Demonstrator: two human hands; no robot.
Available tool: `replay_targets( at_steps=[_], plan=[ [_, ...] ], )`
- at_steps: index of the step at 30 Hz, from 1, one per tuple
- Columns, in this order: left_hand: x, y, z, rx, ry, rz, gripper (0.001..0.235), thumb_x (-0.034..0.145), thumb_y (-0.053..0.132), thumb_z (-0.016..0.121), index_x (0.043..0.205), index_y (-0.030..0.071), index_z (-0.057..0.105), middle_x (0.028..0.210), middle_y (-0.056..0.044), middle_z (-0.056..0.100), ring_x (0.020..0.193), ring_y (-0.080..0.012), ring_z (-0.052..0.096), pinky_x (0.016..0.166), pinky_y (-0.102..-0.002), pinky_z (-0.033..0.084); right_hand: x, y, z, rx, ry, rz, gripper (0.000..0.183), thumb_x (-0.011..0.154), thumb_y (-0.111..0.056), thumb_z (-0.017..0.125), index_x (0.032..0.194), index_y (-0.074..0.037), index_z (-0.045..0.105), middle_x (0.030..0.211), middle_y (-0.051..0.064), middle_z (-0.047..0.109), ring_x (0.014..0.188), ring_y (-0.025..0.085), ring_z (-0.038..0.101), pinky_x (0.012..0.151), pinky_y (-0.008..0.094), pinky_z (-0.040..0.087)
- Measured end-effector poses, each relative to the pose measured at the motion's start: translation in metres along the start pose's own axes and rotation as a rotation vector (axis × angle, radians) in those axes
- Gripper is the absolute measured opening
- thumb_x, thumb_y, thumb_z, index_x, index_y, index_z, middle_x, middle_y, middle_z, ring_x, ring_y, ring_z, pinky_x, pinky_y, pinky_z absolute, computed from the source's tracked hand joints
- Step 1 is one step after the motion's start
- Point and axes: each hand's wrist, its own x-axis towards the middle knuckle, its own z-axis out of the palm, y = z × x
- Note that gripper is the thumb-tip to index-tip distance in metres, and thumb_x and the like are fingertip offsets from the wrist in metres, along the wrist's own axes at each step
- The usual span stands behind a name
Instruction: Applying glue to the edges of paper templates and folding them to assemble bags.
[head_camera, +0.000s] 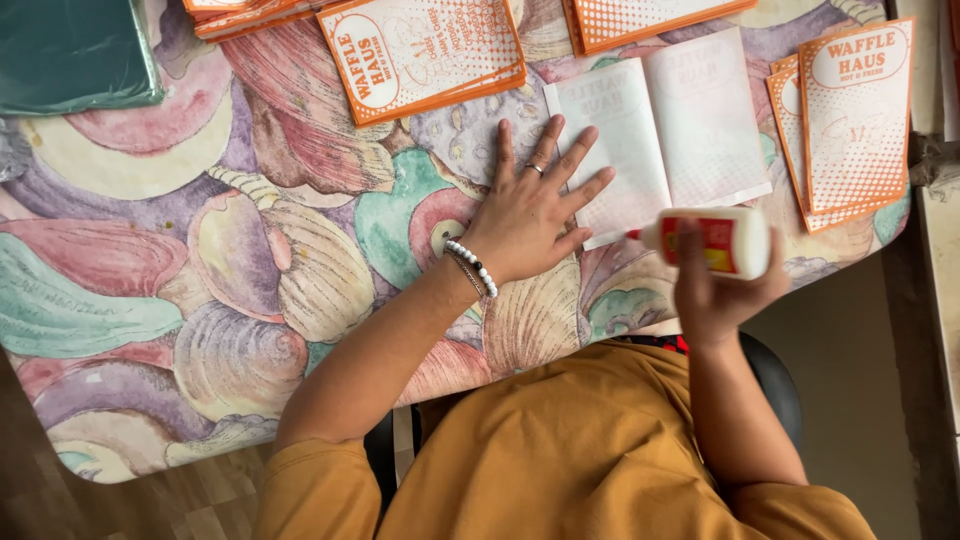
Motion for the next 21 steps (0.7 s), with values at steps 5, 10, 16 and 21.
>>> replay_targets(
  at_steps=[5, 10, 16, 21],
  plan=[
    [0.0, 0.0, 0.0, -0.005, -0.019, -0.008, 0.068, 0.1, 0.06, 0.052, 0.16, 0.03, 0.038, 0.169, -0.011, 0.01, 0.155, -0.0432, 0.006, 0.115, -0.083, 0.003, -0.002, -0.006, 0.0, -0.016, -0.012, -0.063, 0.04, 0.093, -0.018, 0.092, 0.092, 0.005, 0.059, 0.079, 0.011, 0.061, 0.067, 0.019, 0.053, 0.06, 0.036, 0.046],
    [0.0, 0.0, 0.002, -0.002, 0.001, -0.004, 0.067, 0.1, 0.058, 0.054, 0.16, 0.031, 0.039, 0.169, -0.011, 0.009, 0.155, -0.0433, 0.006, 0.115, -0.083, 0.003, 0.013, 0.004, -0.008, -0.035, 0.049, -0.028, 0.032, 0.098, -0.01, 0.089, 0.101, 0.007, 0.062, 0.088, 0.016, 0.067, 0.076, 0.025, 0.065, 0.066, 0.038, 0.056],
    [0.0, 0.0, 0.003, -0.016, 0.013, 0.002, 0.067, 0.1, 0.058, 0.055, 0.159, 0.029, 0.041, 0.169, -0.012, 0.011, 0.155, -0.0434, 0.007, 0.114, -0.084, 0.004, 0.0, -0.011, 0.003, 0.012, 0.037, -0.016, 0.039, 0.095, -0.019, 0.091, 0.092, 0.003, 0.059, 0.079, 0.011, 0.063, 0.069, 0.019, 0.056, 0.061, 0.035, 0.049],
    [0.0, -0.001, 0.003, -0.02, 0.033, 0.003, 0.067, 0.099, 0.058, 0.056, 0.158, 0.03, 0.043, 0.169, -0.011, 0.013, 0.155, -0.0433, 0.008, 0.114, -0.084, 0.004, 0.015, 0.009, -0.01, -0.091, 0.078, -0.083, 0.039, 0.097, -0.015, 0.093, 0.097, 0.008, 0.062, 0.082, 0.013, 0.062, 0.071, 0.022, 0.057, 0.06, 0.039, 0.048]
  ],
)
